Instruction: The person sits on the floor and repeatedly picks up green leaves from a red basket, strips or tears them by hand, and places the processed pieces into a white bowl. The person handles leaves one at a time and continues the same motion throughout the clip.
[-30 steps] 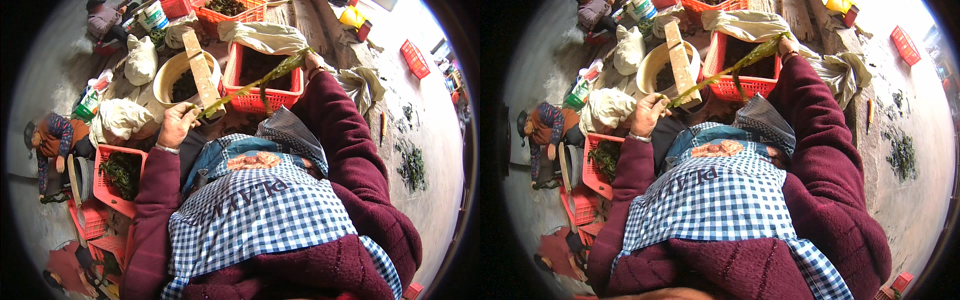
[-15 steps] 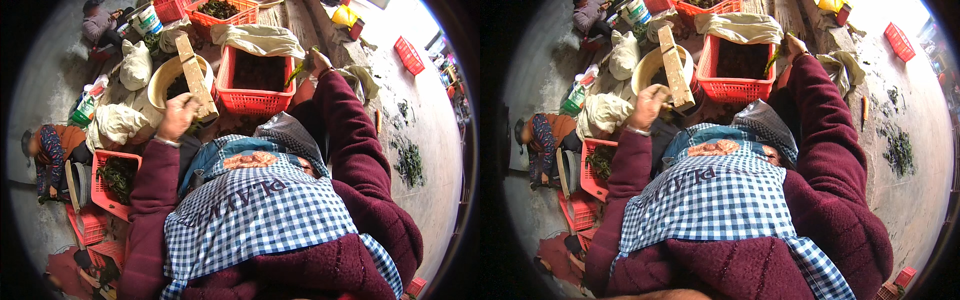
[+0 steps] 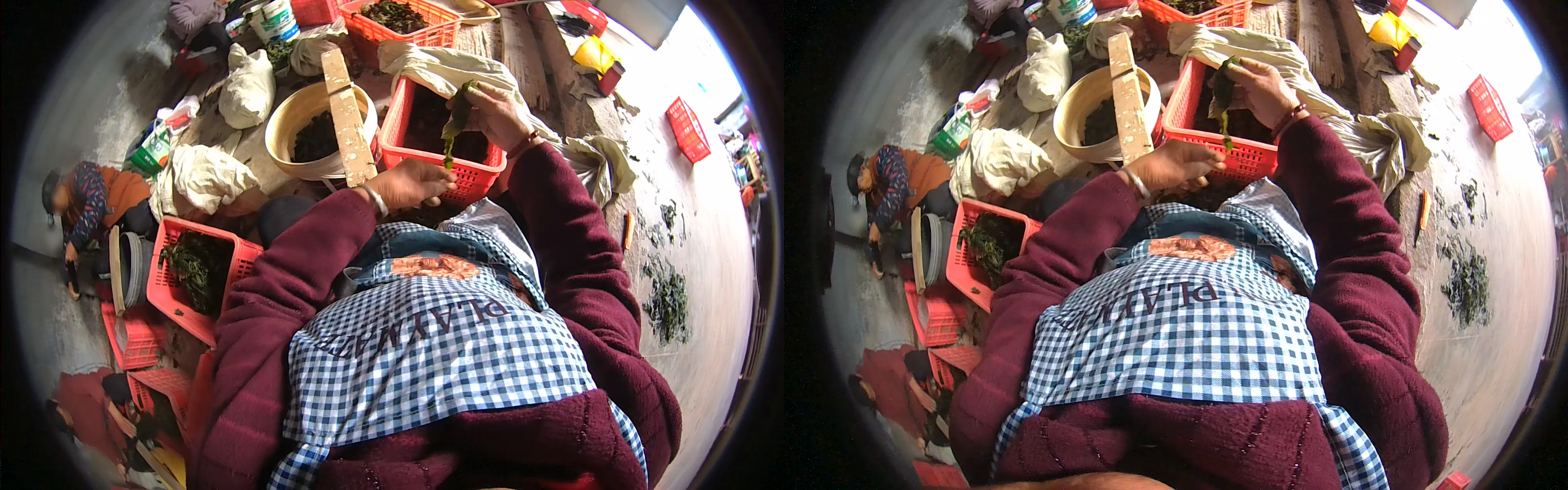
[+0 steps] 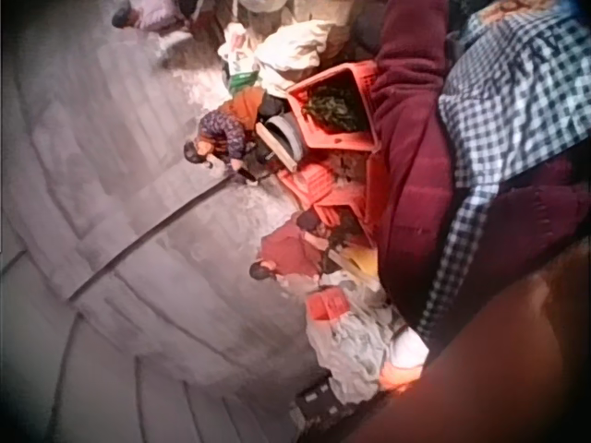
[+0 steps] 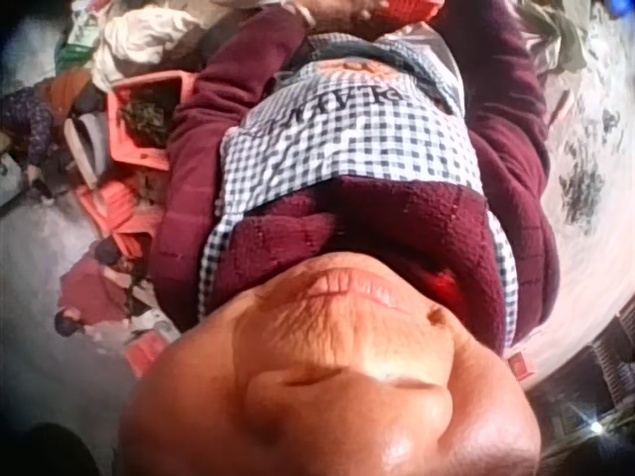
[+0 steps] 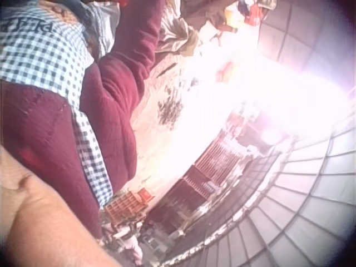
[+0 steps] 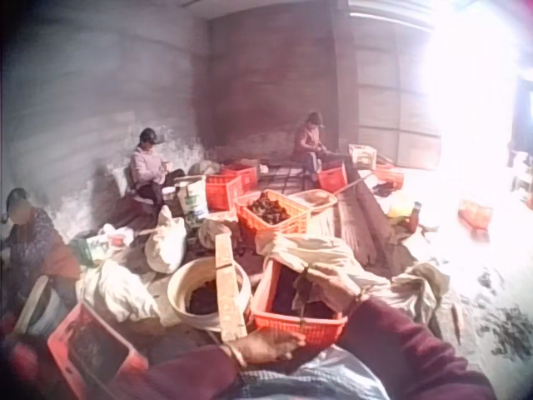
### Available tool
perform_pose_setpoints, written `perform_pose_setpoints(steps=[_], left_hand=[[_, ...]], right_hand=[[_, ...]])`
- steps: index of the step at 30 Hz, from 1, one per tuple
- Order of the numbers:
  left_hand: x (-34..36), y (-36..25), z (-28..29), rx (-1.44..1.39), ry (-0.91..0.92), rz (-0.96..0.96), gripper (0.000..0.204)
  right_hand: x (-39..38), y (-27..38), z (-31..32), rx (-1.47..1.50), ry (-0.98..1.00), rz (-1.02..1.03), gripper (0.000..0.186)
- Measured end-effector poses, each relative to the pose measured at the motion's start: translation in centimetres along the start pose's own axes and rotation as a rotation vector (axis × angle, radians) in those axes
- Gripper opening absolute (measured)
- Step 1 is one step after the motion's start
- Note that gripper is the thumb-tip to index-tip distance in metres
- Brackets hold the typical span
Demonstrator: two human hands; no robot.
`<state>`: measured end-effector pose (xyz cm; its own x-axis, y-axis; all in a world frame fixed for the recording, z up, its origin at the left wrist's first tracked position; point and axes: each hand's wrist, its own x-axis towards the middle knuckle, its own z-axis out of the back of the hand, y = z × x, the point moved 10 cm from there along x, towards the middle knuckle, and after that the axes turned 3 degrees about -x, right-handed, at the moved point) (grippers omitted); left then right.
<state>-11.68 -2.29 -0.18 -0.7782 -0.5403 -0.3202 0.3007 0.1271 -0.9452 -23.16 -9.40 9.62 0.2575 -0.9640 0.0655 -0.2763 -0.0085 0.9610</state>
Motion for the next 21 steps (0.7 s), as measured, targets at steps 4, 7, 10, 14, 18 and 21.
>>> perform_pose_setpoints(steps=[4,7,10,14,18,21], left_hand=[[0.7,-3.2,0.4,-0.951,0.213,-0.314,0.05],[0.3,-2.2,5.0,-1.268,-0.011,-0.458,0.026],[-0.2,-0.1,8.7,-1.415,-0.283,-0.555,0.021],[0.0,1.5,9.1,-1.465,-0.348,-0.489,0.02],[0.5,2.0,7.2,-1.602,-0.229,-0.429,0.016],[0.9,3.4,6.9,-1.412,-0.303,-0.324,0.021]], right_hand=[[-0.4,-2.5,-3.4,-0.008,-0.002,-0.063,0.026],[-1.3,-4.0,-4.2,0.135,-0.015,0.017,0.023],[-2.1,-8.3,-3.0,0.428,-0.111,-0.132,0.023],[-2.1,-12.1,-2.5,0.615,-0.084,-0.277,0.024],[-1.2,-11.7,-3.0,0.713,-0.036,-0.247,0.025],[-1.0,-9.4,-3.1,0.635,-0.029,-0.1,0.018]])
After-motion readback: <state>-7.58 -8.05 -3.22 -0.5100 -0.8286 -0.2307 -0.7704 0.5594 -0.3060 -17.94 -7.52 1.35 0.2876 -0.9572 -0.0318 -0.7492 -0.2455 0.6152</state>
